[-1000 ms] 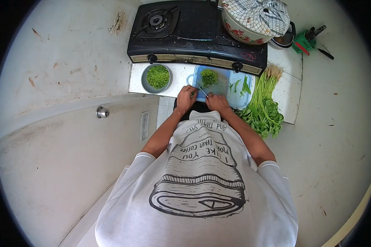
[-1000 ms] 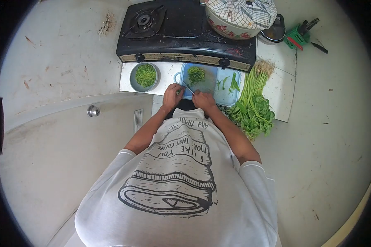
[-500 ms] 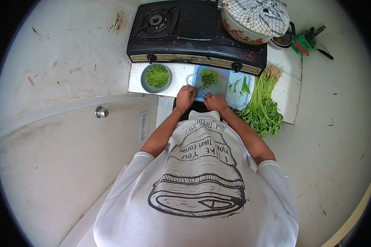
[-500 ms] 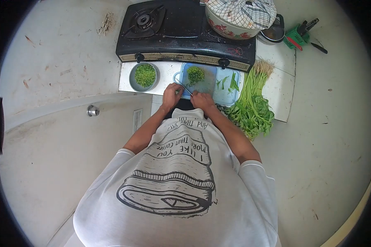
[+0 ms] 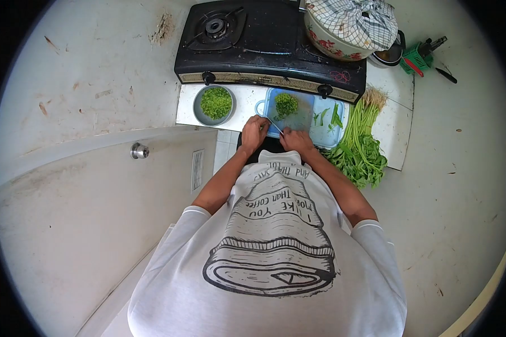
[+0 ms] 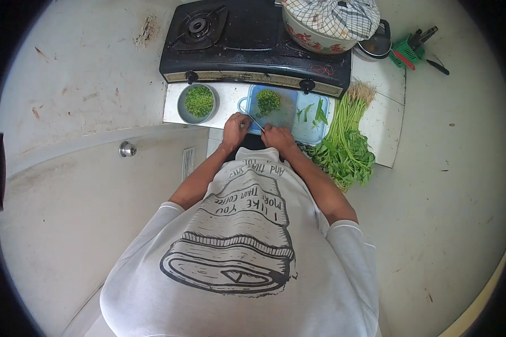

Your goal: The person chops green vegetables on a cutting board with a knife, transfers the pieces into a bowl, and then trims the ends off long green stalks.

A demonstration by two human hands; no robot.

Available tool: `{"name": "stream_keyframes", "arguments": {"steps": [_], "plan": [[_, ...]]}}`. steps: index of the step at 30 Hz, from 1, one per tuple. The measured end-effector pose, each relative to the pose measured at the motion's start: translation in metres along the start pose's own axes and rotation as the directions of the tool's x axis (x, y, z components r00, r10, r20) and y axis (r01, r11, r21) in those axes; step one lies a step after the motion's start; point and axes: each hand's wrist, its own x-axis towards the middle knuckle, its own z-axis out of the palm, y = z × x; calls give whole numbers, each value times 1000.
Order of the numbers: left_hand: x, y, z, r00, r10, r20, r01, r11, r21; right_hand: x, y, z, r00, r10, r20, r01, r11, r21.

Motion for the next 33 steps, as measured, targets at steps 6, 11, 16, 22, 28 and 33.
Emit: {"name": "stream_keyframes", "arguments": {"steps": [6,11,16,22,28,33], "plan": [[-2,6,-5,999,39,-8,-39,999,22,13,1,10,1000,-5,-15,5,999,-48],[-3,4,-7,998,60,2,-60,998,22,9,3,6,1000,14,-8,-14,1000,-19],[0,1,-6,999,12,38,-11,999,-38,5,1,3,1000,9,-3,-9,1000,-16],[1,-4,-3,998,42,35,-42,999,-6,3,-2,4,1000,-8,1,8,1000,-29],[-2,0,-7,998,45,32,-45,999,14,9,-3,4,999,-19,-28,17,997,-74],[-3,-2,-6,998,50,44,-50,999,-11,2,5,1,998,4,-67,-8,998,-60]]}}
